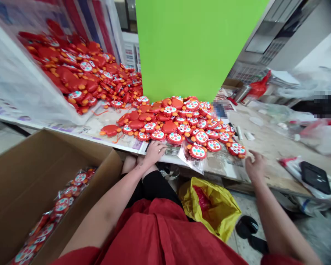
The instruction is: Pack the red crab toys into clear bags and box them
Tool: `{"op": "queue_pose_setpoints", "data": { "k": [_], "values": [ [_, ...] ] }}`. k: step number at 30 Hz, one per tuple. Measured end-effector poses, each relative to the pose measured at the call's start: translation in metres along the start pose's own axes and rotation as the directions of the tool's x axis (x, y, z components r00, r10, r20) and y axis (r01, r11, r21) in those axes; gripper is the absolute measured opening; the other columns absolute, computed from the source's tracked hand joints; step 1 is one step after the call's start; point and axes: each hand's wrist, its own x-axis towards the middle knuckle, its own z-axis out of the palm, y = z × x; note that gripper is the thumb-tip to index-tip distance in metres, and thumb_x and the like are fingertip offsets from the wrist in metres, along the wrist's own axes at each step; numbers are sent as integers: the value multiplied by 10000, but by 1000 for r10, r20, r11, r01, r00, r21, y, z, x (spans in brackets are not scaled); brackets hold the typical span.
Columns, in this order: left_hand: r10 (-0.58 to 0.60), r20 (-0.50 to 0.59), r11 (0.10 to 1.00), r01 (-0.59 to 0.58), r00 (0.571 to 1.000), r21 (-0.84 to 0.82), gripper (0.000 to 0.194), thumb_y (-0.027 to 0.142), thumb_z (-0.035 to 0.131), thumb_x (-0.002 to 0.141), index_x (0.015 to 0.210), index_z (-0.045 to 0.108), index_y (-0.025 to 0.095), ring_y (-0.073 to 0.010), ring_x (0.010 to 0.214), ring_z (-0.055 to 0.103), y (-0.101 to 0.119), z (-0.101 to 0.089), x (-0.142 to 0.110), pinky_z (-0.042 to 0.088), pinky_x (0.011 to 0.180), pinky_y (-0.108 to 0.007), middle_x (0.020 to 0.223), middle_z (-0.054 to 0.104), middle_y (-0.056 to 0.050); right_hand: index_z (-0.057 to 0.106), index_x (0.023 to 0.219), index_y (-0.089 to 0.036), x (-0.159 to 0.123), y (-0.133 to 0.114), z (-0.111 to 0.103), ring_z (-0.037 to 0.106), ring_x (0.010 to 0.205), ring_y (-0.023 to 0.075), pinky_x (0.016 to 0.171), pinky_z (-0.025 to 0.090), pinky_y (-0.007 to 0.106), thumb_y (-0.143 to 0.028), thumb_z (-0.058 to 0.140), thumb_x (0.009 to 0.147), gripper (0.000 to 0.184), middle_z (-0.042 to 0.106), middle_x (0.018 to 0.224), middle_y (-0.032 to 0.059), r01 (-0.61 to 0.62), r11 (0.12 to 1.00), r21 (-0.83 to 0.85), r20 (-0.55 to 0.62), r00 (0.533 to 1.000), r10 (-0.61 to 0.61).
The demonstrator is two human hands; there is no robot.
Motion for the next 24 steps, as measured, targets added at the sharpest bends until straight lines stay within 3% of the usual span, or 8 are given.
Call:
{"op": "queue_pose_setpoints", "data": {
  "k": [2, 5, 7, 9, 12, 16, 19, 24],
  "values": [
    [48, 89, 999, -46, 995, -23, 231, 287, 580, 930, 1080, 744, 224, -234, 1041, 548, 0, -6, 0, 461, 956, -377, 1044, 657, -76, 560, 1315, -276, -34, -43, 2, 548, 1256, 327, 1060, 444, 538, -387, 408, 932, 426, 621, 1281, 145, 216, 966, 141, -55, 976, -210],
    [93, 192, 995, -97, 977, 11, 284, 315, 584, 932, 1179, 703, 244, -259, 1135, 538, 5, -14, -5, 437, 1009, -419, 1185, 638, -84, 513, 1379, -343, -93, -104, 20, 509, 1291, 339, 1071, 439, 573, -453, 560, 903, 490, 544, 1386, 108, 503, 810, 303, 28, 844, -535],
    [86, 224, 993, -100, 971, 54, 330, 327, 579, 938, 1245, 666, 244, -283, 1213, 516, 8, -16, -12, 416, 1047, -459, 1269, 614, -101, 448, 1452, -334, -123, -133, 37, 513, 1273, 354, 1039, 461, 571, -473, 611, 889, 602, 533, 1394, 125, 573, 757, 315, 95, 774, -626],
    [74, 240, 992, -96, 968, 79, 366, 336, 573, 945, 1292, 633, 236, -297, 1275, 491, 11, -16, -19, 382, 1092, -501, 1331, 592, -114, 410, 1489, -324, -138, -147, 53, 535, 1228, 352, 1011, 477, 562, -466, 602, 906, 630, 555, 1351, 137, 562, 772, 298, 115, 781, -613],
    [55, 247, 992, -80, 968, 93, 377, 350, 546, 964, 1319, 609, 237, -292, 1329, 466, 14, -15, -27, 320, 1151, -539, 1366, 583, -110, 432, 1487, -275, -136, -148, 65, 567, 1149, 346, 975, 484, 557, -458, 563, 936, 596, 599, 1257, 152, 521, 811, 266, 97, 823, -560],
    [25, 260, 995, -50, 965, 92, 386, 353, 539, 972, 1334, 597, 231, -280, 1379, 431, 19, -16, -31, 281, 1188, -544, 1385, 580, -102, 555, 1391, -219, -113, -135, 64, 581, 1125, 331, 959, 495, 521, -507, 583, 919, 554, 631, 1240, 157, 562, 778, 283, 153, 774, -615],
    [11, 278, 996, -36, 961, 86, 406, 368, 579, 952, 1332, 599, 226, -290, 1391, 424, 23, -19, -31, 278, 1193, -550, 1396, 576, -101, 627, 1301, -220, -96, -128, 59, 624, 1085, 295, 933, 524, 474, -455, 520, 965, 424, 677, 1206, 132, 569, 746, 345, 165, 746, -645],
    [-1, 272, 996, -23, 962, 84, 401, 366, 610, 936, 1315, 610, 236, -288, 1393, 425, 25, -20, -32, 287, 1193, -543, 1390, 580, -98, 684, 1205, -230, -89, -128, 49, 697, 974, 249, 842, 584, 405, -270, 437, 996, 326, 744, 1074, 80, 525, 743, 414, 121, 778, -617]
  ]
}}
